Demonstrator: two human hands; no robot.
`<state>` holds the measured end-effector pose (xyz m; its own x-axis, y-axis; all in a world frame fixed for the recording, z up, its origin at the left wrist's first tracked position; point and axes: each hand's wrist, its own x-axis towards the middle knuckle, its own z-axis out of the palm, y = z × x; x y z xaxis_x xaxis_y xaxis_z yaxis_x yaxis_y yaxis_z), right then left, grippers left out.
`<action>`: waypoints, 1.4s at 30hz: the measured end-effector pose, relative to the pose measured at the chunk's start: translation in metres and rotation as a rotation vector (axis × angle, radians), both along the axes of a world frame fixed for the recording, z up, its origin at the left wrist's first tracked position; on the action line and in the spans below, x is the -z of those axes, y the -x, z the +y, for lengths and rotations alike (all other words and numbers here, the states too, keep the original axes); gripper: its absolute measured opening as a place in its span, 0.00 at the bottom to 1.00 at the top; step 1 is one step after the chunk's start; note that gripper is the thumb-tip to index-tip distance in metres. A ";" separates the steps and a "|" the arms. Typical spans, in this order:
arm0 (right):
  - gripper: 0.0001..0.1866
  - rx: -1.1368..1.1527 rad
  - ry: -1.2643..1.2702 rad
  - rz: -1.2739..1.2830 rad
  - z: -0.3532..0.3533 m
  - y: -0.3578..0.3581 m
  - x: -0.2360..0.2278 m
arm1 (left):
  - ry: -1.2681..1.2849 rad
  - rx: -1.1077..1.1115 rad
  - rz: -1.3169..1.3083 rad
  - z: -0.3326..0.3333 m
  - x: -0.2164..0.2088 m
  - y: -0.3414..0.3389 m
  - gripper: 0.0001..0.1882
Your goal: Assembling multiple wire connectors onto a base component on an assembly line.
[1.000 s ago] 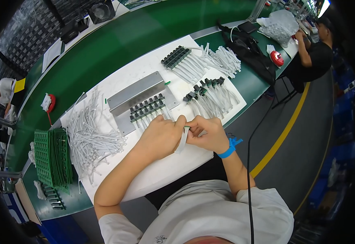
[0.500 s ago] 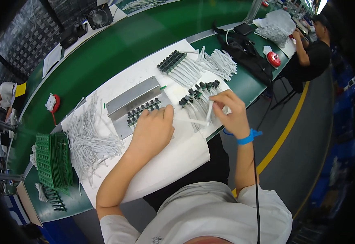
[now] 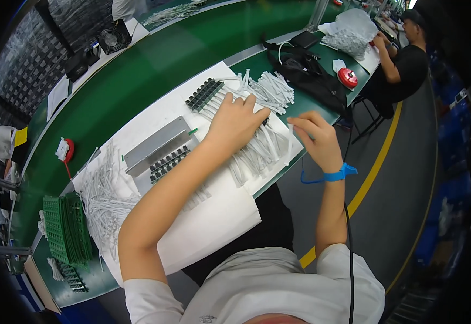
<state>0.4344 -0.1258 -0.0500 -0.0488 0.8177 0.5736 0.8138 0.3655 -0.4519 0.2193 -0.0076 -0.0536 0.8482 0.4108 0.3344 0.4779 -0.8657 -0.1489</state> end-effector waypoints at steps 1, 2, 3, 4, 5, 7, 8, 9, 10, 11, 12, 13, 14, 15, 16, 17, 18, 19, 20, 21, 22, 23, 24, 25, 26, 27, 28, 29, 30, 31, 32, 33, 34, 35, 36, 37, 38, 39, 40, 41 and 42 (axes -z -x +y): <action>0.12 -0.025 -0.014 -0.012 0.004 0.003 0.002 | 0.026 0.007 0.035 -0.001 0.001 -0.003 0.18; 0.12 -0.052 -0.028 -0.024 0.008 0.006 0.004 | 0.028 0.006 0.037 -0.002 0.003 -0.004 0.18; 0.11 -0.065 -0.047 -0.031 0.015 0.007 0.008 | 0.033 -0.011 0.044 -0.002 0.005 -0.004 0.19; 0.11 -0.069 -0.047 -0.028 0.021 0.009 0.009 | 0.037 -0.030 0.052 -0.003 0.004 -0.002 0.21; 0.11 -0.080 -0.034 -0.040 0.026 0.012 0.009 | 0.037 -0.036 0.055 -0.003 0.003 0.003 0.21; 0.10 -0.105 -0.026 -0.047 0.034 0.019 0.012 | 0.020 -0.109 -0.039 -0.003 -0.005 0.020 0.25; 0.10 -0.114 -0.044 -0.039 0.035 0.021 0.013 | 0.146 -0.096 -0.102 -0.009 -0.022 0.029 0.27; 0.10 -0.123 -0.061 -0.032 0.035 0.022 0.015 | 0.146 -0.097 -0.100 -0.013 -0.033 0.039 0.27; 0.10 -0.135 -0.063 -0.029 0.037 0.024 0.017 | 0.223 -0.123 -0.197 -0.020 -0.043 0.053 0.26; 0.10 -0.134 -0.071 -0.041 0.039 0.025 0.018 | 0.300 -0.145 -0.295 -0.025 -0.047 0.066 0.25; 0.10 -0.133 -0.079 -0.053 0.041 0.027 0.019 | 0.299 -0.154 -0.294 -0.031 -0.047 0.080 0.25; 0.10 -0.150 -0.079 -0.049 0.042 0.032 0.020 | 0.364 -0.210 -0.269 -0.040 -0.045 0.097 0.23; 0.11 -0.150 -0.074 -0.061 0.043 0.036 0.020 | 0.430 -0.261 -0.244 -0.047 -0.043 0.111 0.21; 0.11 -0.150 -0.068 -0.073 0.043 0.041 0.020 | 0.431 -0.274 -0.243 -0.055 -0.041 0.125 0.21; 0.11 -0.165 -0.066 -0.069 0.044 0.043 0.021 | 0.489 -0.275 -0.235 -0.062 -0.039 0.138 0.20; 0.12 -0.153 -0.063 -0.139 0.043 0.045 0.021 | 0.548 -0.277 -0.226 -0.068 -0.036 0.149 0.18; 0.12 -0.142 -0.061 -0.208 0.043 0.045 0.021 | 0.548 -0.294 -0.225 -0.071 -0.033 0.159 0.18; 0.12 -0.181 -0.064 -0.160 0.043 0.043 0.023 | 0.556 -0.324 -0.258 -0.075 -0.029 0.171 0.17; 0.12 -0.141 -0.092 -0.071 0.036 0.052 0.017 | 0.567 -0.353 -0.288 -0.080 -0.023 0.183 0.17; 0.11 -0.098 -0.119 0.020 0.026 0.061 0.010 | 0.568 -0.375 -0.280 -0.084 -0.017 0.190 0.17; 0.11 -0.053 -0.166 0.034 0.017 0.068 0.008 | 0.539 -0.369 -0.299 -0.087 -0.010 0.194 0.16; 0.12 -0.039 -0.156 0.097 0.009 0.080 0.012 | 0.504 -0.366 -0.321 -0.088 -0.003 0.197 0.16; 0.12 -0.024 -0.145 0.159 0.000 0.094 0.017 | 0.392 -0.395 -0.366 -0.090 0.006 0.195 0.14; 0.14 -0.050 -0.179 0.181 -0.008 0.109 0.029 | 0.389 -0.399 -0.364 -0.089 0.013 0.193 0.14; 0.15 -0.121 -0.175 0.187 -0.014 0.127 0.038 | 0.296 -0.399 -0.317 -0.086 0.019 0.191 0.13; 0.15 -0.185 -0.173 0.197 -0.019 0.142 0.047 | 0.203 -0.394 -0.263 -0.082 0.024 0.187 0.12; 0.16 -0.212 -0.126 0.239 -0.024 0.157 0.058 | 0.158 -0.396 -0.269 -0.080 0.029 0.183 0.11; 0.16 -0.242 -0.079 0.283 -0.026 0.170 0.064 | 0.157 -0.397 -0.264 -0.080 0.031 0.184 0.11; 0.16 -0.241 -0.079 0.286 -0.027 0.174 0.065 | 0.176 -0.401 -0.304 -0.080 0.033 0.185 0.10; 0.16 -0.269 -0.101 0.188 -0.030 0.178 0.065 | 0.198 -0.401 -0.343 -0.081 0.035 0.185 0.09; 0.15 -0.297 -0.122 0.088 -0.032 0.179 0.065 | 0.202 -0.396 -0.340 -0.081 0.038 0.185 0.09; 0.14 -0.299 -0.118 0.130 -0.030 0.178 0.066 | 0.190 -0.405 -0.387 -0.081 0.040 0.184 0.09; 0.14 -0.292 -0.117 0.128 -0.029 0.176 0.067 | 0.176 -0.412 -0.438 -0.081 0.041 0.181 0.09; 0.13 -0.285 -0.079 0.193 -0.028 0.175 0.069 | 0.179 -0.407 -0.439 -0.080 0.040 0.179 0.09; 0.12 -0.280 -0.041 0.258 -0.028 0.174 0.070 | 0.150 -0.377 -0.404 -0.079 0.038 0.176 0.09; 0.12 -0.280 -0.040 0.257 -0.028 0.173 0.070 | 0.118 -0.354 -0.369 -0.080 0.035 0.175 0.09; 0.12 -0.290 -0.042 0.263 -0.028 0.173 0.070 | 0.119 -0.357 -0.371 -0.080 0.035 0.174 0.09; 0.12 -0.301 -0.044 0.270 -0.028 0.174 0.070 | 0.134 -0.364 -0.367 -0.080 0.034 0.174 0.09; 0.12 -0.302 -0.042 0.268 -0.027 0.174 0.070 | 0.150 -0.368 -0.364 -0.079 0.034 0.173 0.09; 0.12 -0.293 -0.041 0.288 -0.027 0.174 0.070 | 0.151 -0.370 -0.365 -0.078 0.032 0.174 0.09; 0.12 -0.284 -0.040 0.308 -0.028 0.174 0.070 | 0.210 -0.371 -0.362 -0.076 0.028 0.177 0.09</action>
